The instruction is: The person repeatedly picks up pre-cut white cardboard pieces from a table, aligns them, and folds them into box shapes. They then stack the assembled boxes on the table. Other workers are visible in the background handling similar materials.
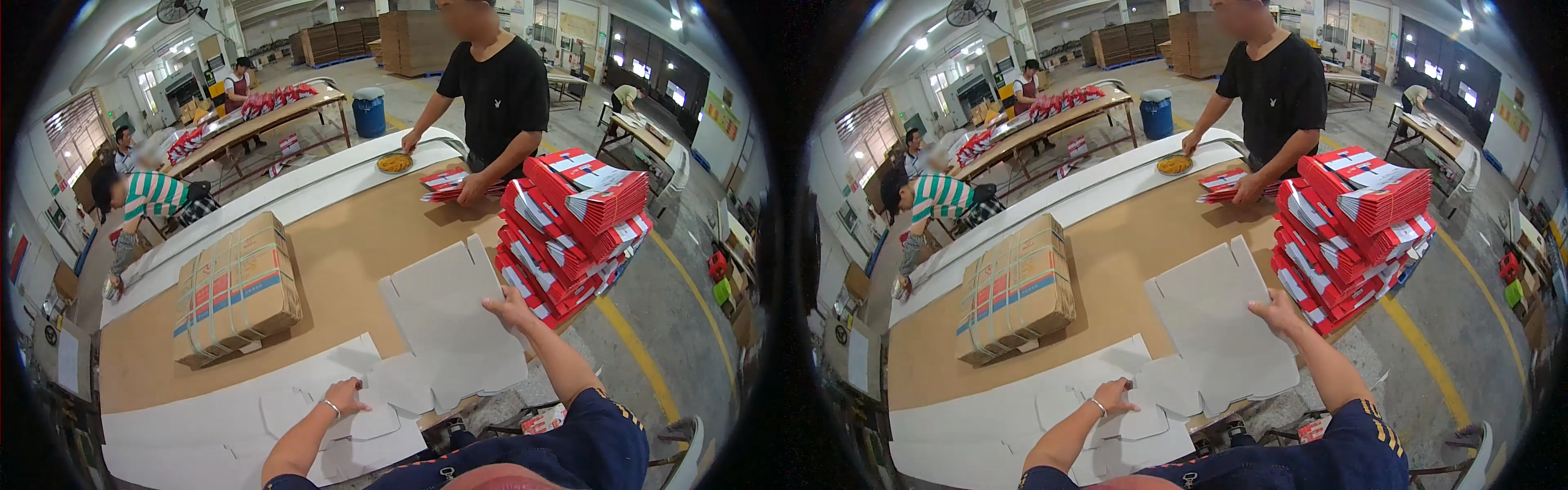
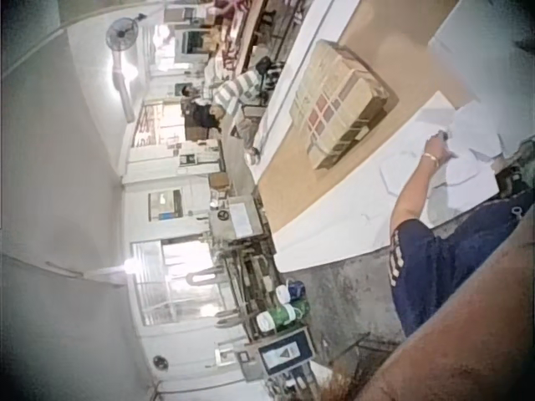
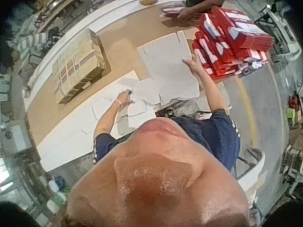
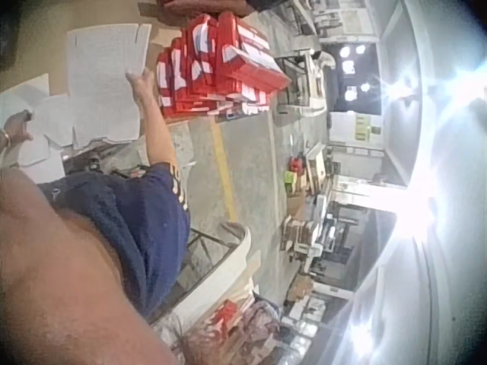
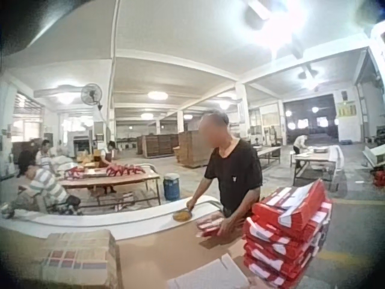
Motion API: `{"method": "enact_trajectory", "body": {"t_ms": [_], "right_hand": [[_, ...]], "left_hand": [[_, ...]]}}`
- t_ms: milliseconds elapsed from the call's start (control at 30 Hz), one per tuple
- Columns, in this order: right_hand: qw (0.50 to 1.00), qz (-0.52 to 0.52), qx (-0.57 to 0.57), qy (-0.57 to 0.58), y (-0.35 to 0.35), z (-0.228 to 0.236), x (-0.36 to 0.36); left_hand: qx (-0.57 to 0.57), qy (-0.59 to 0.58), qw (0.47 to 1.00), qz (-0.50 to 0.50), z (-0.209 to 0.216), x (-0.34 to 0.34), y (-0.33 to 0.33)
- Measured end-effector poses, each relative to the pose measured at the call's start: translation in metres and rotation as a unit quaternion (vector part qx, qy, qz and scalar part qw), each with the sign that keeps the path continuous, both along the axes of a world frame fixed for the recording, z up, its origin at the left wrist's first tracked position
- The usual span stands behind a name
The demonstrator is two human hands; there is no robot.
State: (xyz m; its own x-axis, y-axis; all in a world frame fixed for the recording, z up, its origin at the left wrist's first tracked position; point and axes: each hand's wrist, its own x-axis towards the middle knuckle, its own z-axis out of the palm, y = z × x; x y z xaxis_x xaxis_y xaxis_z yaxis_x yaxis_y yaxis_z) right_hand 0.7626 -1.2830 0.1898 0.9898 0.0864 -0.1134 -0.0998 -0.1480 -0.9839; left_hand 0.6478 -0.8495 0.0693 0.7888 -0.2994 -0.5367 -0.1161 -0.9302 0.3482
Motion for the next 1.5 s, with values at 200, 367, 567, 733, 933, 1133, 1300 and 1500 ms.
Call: {"method": "enact_trajectory", "body": {"t_ms": [200, 367, 567, 733, 933, 1133, 1300, 1500], "right_hand": [[1.0, -0.025, 0.007, 0.013, -0.001, 0.014, -0.01], [0.997, -0.054, -0.027, -0.037, -0.021, 0.039, -0.013], [0.988, -0.012, 0.07, -0.135, -0.033, 0.047, 0.003], [0.984, -0.002, 0.098, -0.149, -0.045, 0.008, 0.017], [0.985, -0.007, 0.122, -0.119, -0.053, -0.029, 0.014], [0.977, -0.035, 0.18, -0.11, -0.063, -0.029, 0.025], [0.984, -0.08, -0.057, -0.147, -0.086, -0.045, 0.035], [0.981, -0.104, 0.104, -0.13, -0.072, -0.054, 0.023]], "left_hand": [[-0.091, 0.067, 0.994, 0.013, -0.003, 0.003, 0.017], [-0.08, -0.032, 0.996, -0.019, 0.061, -0.001, 0.022], [-0.039, -0.226, 0.973, 0.021, 0.122, 0.005, 0.025], [0.041, -0.319, 0.94, 0.117, 0.114, 0.008, 0.003], [0.085, -0.403, 0.902, 0.132, 0.045, -0.003, -0.012], [0.062, -0.36, 0.923, 0.123, 0.053, 0.0, -0.027], [0.099, -0.272, 0.945, 0.154, 0.056, -0.001, -0.034], [0.041, -0.377, 0.915, 0.134, 0.039, -0.004, -0.03]]}}
